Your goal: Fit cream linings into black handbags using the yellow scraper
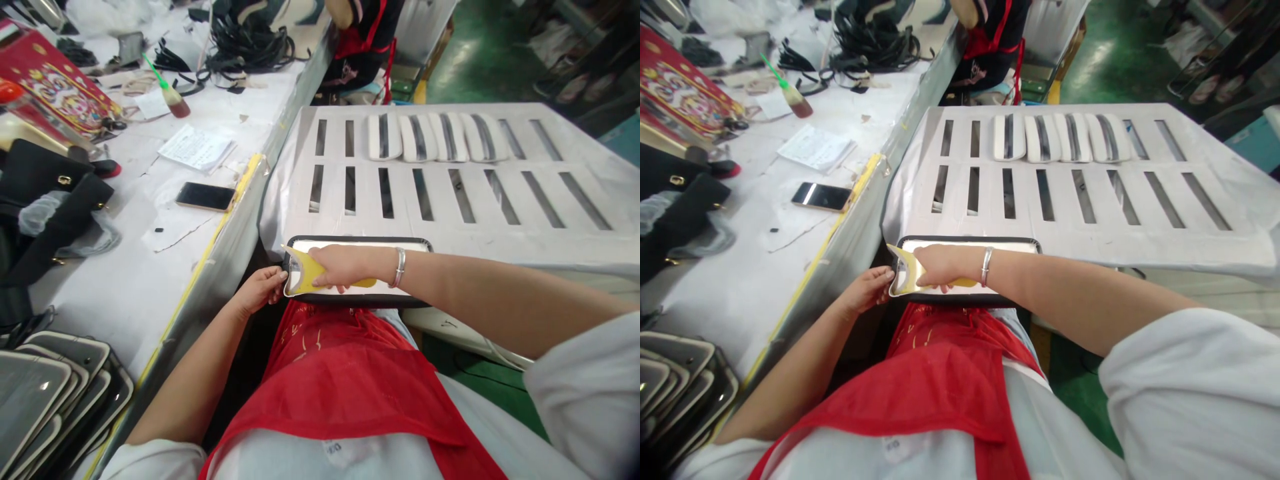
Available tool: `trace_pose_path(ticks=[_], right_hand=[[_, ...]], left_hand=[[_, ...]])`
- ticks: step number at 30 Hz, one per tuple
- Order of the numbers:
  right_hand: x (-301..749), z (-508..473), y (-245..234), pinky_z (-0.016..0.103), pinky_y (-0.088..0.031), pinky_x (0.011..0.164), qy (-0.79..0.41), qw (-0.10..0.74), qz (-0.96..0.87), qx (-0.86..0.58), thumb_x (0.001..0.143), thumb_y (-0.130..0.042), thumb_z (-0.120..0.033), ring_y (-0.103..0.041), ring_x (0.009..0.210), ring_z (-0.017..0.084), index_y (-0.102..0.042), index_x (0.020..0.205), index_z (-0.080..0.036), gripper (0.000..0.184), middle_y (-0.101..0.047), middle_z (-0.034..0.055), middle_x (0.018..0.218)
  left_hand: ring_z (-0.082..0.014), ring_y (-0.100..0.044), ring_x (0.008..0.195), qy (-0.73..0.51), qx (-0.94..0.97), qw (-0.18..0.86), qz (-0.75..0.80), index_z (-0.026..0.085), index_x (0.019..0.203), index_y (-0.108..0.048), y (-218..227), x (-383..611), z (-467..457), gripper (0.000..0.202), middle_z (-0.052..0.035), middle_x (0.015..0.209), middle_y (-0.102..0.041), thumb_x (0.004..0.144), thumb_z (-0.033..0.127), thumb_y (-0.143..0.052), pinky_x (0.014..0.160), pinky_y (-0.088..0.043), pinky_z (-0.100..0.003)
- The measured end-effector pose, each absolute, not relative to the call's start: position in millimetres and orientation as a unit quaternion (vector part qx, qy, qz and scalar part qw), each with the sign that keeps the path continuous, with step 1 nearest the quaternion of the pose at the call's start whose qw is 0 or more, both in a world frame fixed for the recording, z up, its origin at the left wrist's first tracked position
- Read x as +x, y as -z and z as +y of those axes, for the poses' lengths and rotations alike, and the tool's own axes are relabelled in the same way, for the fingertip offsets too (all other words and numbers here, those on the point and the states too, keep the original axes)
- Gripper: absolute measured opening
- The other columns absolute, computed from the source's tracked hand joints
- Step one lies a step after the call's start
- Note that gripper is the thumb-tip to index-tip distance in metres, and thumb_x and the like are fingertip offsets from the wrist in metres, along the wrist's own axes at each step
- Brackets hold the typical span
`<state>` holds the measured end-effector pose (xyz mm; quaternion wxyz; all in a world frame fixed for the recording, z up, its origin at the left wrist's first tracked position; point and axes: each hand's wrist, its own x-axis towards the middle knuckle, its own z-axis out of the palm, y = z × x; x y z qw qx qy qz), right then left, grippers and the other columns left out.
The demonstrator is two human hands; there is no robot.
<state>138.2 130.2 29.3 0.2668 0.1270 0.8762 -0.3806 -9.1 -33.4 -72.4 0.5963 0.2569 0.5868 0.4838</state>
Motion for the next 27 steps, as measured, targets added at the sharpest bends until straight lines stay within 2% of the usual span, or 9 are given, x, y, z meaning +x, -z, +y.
trace_pose_path(ticks=[3,7,10,15,21,27], right_hand=[[137.1,129.4,-38.6,0.021,-0.041,0.049,0.378,0.272,0.874,0.138,0.077,-0.063,-0.024,-0.057,0.043,0.012,-0.06,0.099,-0.009,0.027,-0.065,0.0017,0.06],[155.9,140.7,-49.2,0.022,-0.042,0.047,0.421,0.222,0.855,0.206,0.07,-0.07,-0.025,-0.057,0.043,0.012,-0.064,0.087,-0.01,0.023,-0.066,0.0037,0.063],[187.8,144.4,-45.5,0.024,-0.046,0.048,0.545,0.179,0.769,0.283,0.07,-0.073,-0.03,-0.061,0.049,0.015,-0.064,0.09,-0.012,0.028,-0.069,0.0053,0.069],[230.1,99.3,-15.4,0.024,-0.054,0.061,0.772,0.102,0.519,0.353,0.073,-0.074,-0.034,-0.065,0.068,0.016,-0.066,0.096,-0.012,0.033,-0.072,0.0096,0.089],[212.6,23.1,11.7,0.021,-0.052,0.055,0.845,0.093,0.367,0.377,0.088,-0.059,-0.031,-0.064,0.062,0.012,-0.065,0.094,-0.01,0.023,-0.071,0.0086,0.082],[180.7,-5.0,26.4,0.018,-0.05,0.048,0.867,0.082,0.316,0.377,0.089,-0.058,-0.027,-0.062,0.06,0.011,-0.062,0.097,-0.013,0.016,-0.069,0.0061,0.079]], left_hand=[[-0.0064,-0.042,0.032,-0.466,0.262,0.586,0.608,0.018,0.059,-0.046,66.8,-10.3,-27.6,0.042,0.0044,0.043,-0.051,0.068,0.051,-0.071,0.031,-0.026,-0.018],[-0.0069,-0.042,0.031,-0.448,0.264,0.567,0.639,0.018,0.055,-0.046,61.0,-10.6,-22.8,0.039,0.0037,0.041,-0.049,0.068,0.046,-0.07,0.03,-0.028,-0.018],[-0.007,-0.042,0.031,-0.439,0.26,0.553,0.659,0.018,0.056,-0.049,61.6,-9.3,-22.3,0.037,0.0034,0.041,-0.05,0.07,0.046,-0.068,0.029,-0.028,-0.018],[-0.0092,-0.046,0.032,-0.426,0.249,0.55,0.674,0.015,0.059,-0.055,61.6,-9.0,-21.3,0.036,0.0019,0.042,-0.052,0.07,0.046,-0.071,0.029,-0.033,-0.019],[-0.0131,-0.056,0.039,-0.444,0.215,0.585,0.644,0.015,0.068,-0.055,55.9,-4.5,-24.9,0.036,0.0016,0.049,-0.057,0.066,0.045,-0.075,0.035,-0.04,-0.02],[-0.0102,-0.055,0.045,-0.519,0.192,0.601,0.577,0.014,0.076,-0.058,63.8,3.8,-29.9,0.034,0.0007,0.058,-0.061,0.067,0.043,-0.075,0.046,-0.045,-0.022]])
